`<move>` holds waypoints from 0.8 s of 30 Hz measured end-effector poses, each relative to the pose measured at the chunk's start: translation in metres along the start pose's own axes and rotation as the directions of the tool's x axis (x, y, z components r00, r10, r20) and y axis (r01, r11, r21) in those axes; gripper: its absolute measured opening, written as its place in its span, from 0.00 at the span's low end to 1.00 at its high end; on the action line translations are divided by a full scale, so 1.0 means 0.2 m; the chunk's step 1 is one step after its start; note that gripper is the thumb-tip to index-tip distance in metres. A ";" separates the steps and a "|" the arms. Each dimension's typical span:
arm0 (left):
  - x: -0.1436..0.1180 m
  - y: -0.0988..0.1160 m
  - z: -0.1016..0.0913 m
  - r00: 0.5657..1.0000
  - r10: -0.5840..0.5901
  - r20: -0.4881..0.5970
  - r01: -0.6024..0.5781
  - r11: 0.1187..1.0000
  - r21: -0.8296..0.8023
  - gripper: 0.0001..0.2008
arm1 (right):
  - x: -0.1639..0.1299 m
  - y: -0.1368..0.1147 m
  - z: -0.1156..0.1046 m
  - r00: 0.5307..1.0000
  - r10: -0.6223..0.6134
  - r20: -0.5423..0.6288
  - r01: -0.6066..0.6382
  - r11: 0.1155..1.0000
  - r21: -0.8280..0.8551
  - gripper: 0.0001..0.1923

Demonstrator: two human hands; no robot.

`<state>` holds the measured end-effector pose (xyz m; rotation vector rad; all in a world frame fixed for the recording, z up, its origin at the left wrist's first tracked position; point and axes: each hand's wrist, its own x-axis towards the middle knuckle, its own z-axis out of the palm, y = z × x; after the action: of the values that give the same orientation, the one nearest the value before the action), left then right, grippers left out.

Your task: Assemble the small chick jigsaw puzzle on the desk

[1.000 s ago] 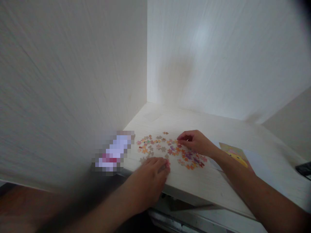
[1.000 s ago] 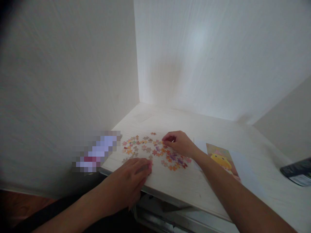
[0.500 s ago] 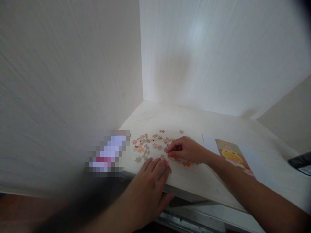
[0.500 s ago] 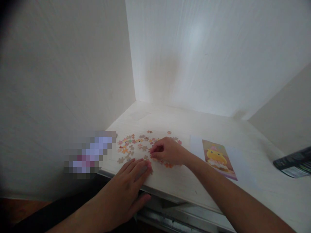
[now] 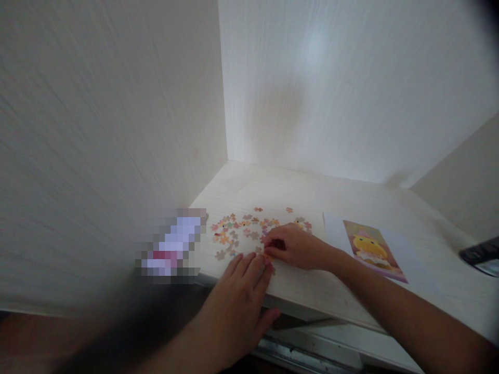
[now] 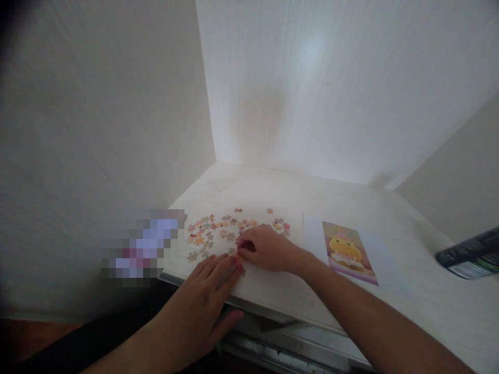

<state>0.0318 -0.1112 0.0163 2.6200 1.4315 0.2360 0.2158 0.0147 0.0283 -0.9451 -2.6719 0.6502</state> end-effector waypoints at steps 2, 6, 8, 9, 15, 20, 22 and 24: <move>0.00 0.00 0.00 1.000 0.004 0.001 -0.004 1.000 0.003 0.31 | 0.00 0.00 -0.02 0.999 -0.030 0.027 0.030 1.000 0.002 0.08; -0.01 0.00 0.00 1.000 0.002 -0.006 -0.001 1.000 0.006 0.30 | -0.01 0.00 -0.06 0.987 -0.110 0.114 0.105 0.993 0.047 0.11; -0.01 0.00 -0.01 1.000 0.002 -0.013 -0.002 1.000 0.007 0.30 | -0.01 0.00 -0.07 0.984 -0.124 0.132 0.117 0.992 0.056 0.10; -0.01 -0.01 -0.01 1.000 0.003 -0.014 -0.002 1.000 0.008 0.30 | -0.01 0.00 -0.07 0.984 -0.122 0.130 0.115 0.992 0.056 0.10; -0.01 -0.01 0.00 1.000 0.012 -0.028 -0.012 1.000 0.010 0.30 | -0.01 0.01 -0.06 0.991 -0.090 0.100 0.086 0.995 0.051 0.08; 0.00 -0.01 0.00 0.999 0.010 -0.032 -0.010 1.000 0.002 0.30 | 0.00 0.02 -0.05 0.991 -0.103 0.082 0.101 0.994 0.029 0.07; 0.00 -0.01 0.00 0.999 0.011 -0.031 -0.011 1.000 -0.003 0.31 | 0.00 0.02 -0.05 0.991 -0.110 0.071 0.110 0.994 0.010 0.07; 0.00 0.00 0.00 1.000 0.011 -0.028 -0.011 1.000 -0.005 0.30 | 0.00 0.02 -0.04 0.991 -0.113 0.068 0.114 0.993 -0.002 0.06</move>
<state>0.0308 -0.1109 0.0169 2.6317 1.4231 0.2789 0.2212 0.0204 0.0334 -0.7786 -2.7648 0.6605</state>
